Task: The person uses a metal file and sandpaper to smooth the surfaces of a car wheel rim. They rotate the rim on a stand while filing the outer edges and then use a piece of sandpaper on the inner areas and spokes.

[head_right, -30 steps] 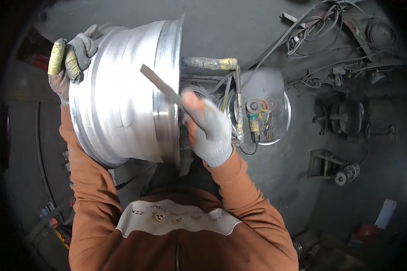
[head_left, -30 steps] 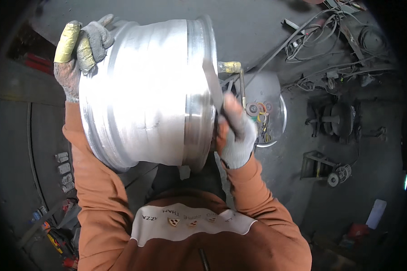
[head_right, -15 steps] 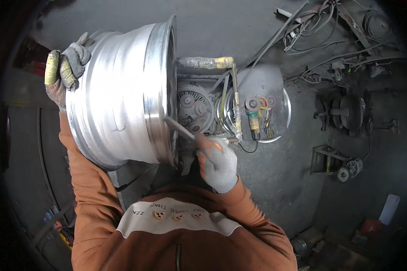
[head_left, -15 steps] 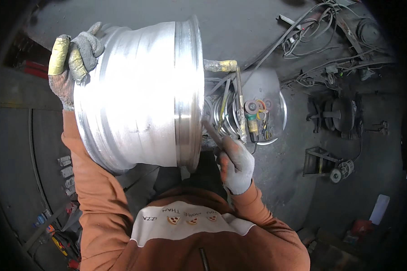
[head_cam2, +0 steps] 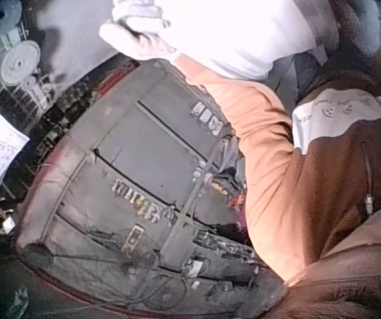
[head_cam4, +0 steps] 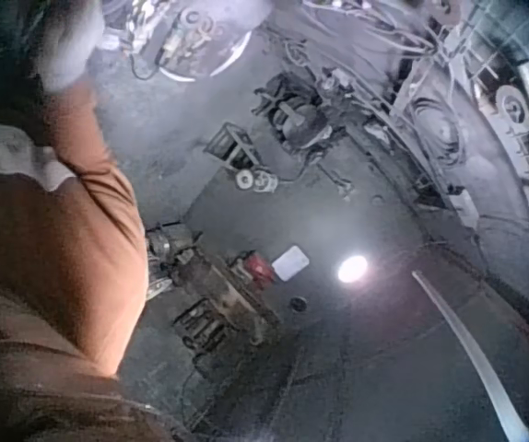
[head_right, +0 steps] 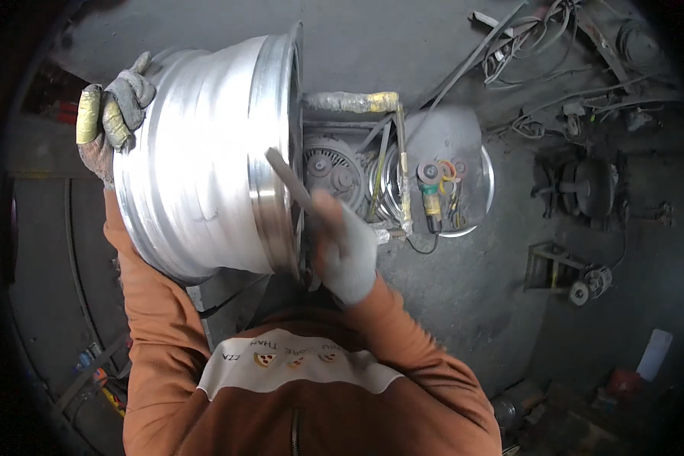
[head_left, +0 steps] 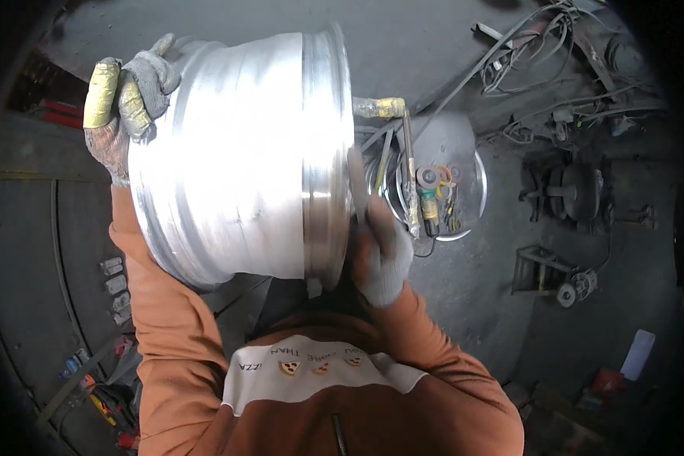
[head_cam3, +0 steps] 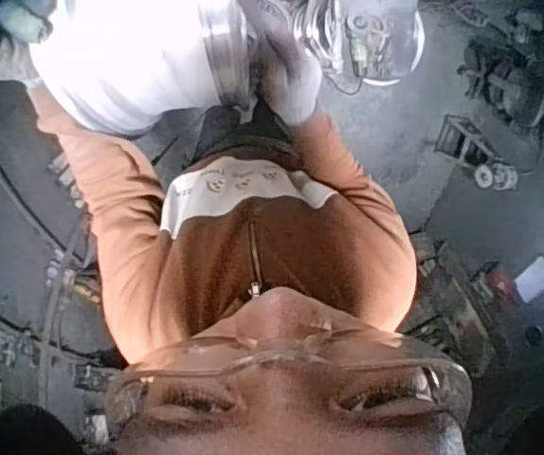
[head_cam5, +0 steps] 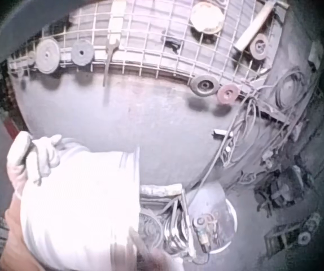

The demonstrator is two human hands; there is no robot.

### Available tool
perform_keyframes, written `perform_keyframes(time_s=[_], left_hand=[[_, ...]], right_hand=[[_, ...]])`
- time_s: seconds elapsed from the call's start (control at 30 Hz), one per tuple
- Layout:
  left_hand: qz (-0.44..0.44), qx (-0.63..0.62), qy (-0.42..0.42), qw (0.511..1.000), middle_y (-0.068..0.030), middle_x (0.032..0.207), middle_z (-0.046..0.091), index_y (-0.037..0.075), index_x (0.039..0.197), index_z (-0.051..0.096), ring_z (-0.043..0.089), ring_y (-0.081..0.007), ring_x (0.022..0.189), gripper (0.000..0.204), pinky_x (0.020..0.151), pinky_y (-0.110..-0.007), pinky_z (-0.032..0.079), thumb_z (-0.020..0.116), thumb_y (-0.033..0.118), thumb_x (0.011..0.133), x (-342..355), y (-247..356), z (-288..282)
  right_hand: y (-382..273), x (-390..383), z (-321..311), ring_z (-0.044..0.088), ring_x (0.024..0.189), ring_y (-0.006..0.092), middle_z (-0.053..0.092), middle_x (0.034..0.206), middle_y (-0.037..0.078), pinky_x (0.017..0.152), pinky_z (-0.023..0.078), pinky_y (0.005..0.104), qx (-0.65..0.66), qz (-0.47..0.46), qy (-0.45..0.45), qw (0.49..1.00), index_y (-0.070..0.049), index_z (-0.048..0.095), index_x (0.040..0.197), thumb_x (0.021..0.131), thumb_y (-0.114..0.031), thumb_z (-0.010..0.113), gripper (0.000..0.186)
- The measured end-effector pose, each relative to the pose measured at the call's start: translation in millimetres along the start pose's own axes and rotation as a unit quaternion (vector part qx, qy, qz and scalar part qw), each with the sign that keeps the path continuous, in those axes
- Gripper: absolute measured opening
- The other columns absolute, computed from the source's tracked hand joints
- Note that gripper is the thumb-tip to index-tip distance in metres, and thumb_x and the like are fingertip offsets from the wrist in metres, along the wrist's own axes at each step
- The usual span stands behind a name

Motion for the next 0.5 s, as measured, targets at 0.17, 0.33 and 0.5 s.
perform_keyframes(time_s=[0.17,0.33,0.5], left_hand=[[0.041,-0.009,-0.088,0.995,-0.0117,0.066,0.051,0.005,0.065,0.051,0.051,-0.0272,0.072,0.047,0.116,-0.059,0.033,0.039,0.031,0.102,4.3,1.7,-3.4],[0.059,-0.026,-0.104,0.993,-0.0112,0.065,0.049,0.006,0.063,0.049,0.050,-0.0278,0.071,0.046,0.115,-0.058,0.034,0.036,0.026,0.102,2.1,7.8,2.2],[0.035,0.010,-0.024,0.999,-0.0104,0.063,0.048,0.006,0.061,0.048,0.049,-0.0273,0.069,0.052,0.114,-0.060,0.034,0.034,0.027,0.106,-0.3,3.2,1.0]], right_hand=[[-23.4,52.5,9.2,0.069,0.107,0.0293,0.066,0.128,0.023,0.093,0.055,0.0370,0.053,-0.107,0.014,0.993,0.004,0.056,0.140,0.100,-0.001,0.053,0.040],[24.8,-11.2,28.3,0.067,0.110,0.0224,0.064,0.134,0.019,0.093,0.053,0.0333,0.430,0.290,-0.027,0.854,0.004,0.051,0.144,0.100,0.000,0.051,0.044],[-18.1,50.2,2.2,0.067,0.106,0.0260,0.066,0.126,0.020,0.092,0.053,0.0367,0.059,-0.130,0.009,0.990,0.003,0.056,0.141,0.096,0.004,0.056,0.045]])
Point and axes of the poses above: each hand's wrist, its own x-axis towards the middle knuckle, its own z-axis out of the palm, y = z × x, the point moved 4 cm from there along x, towards the middle knuckle
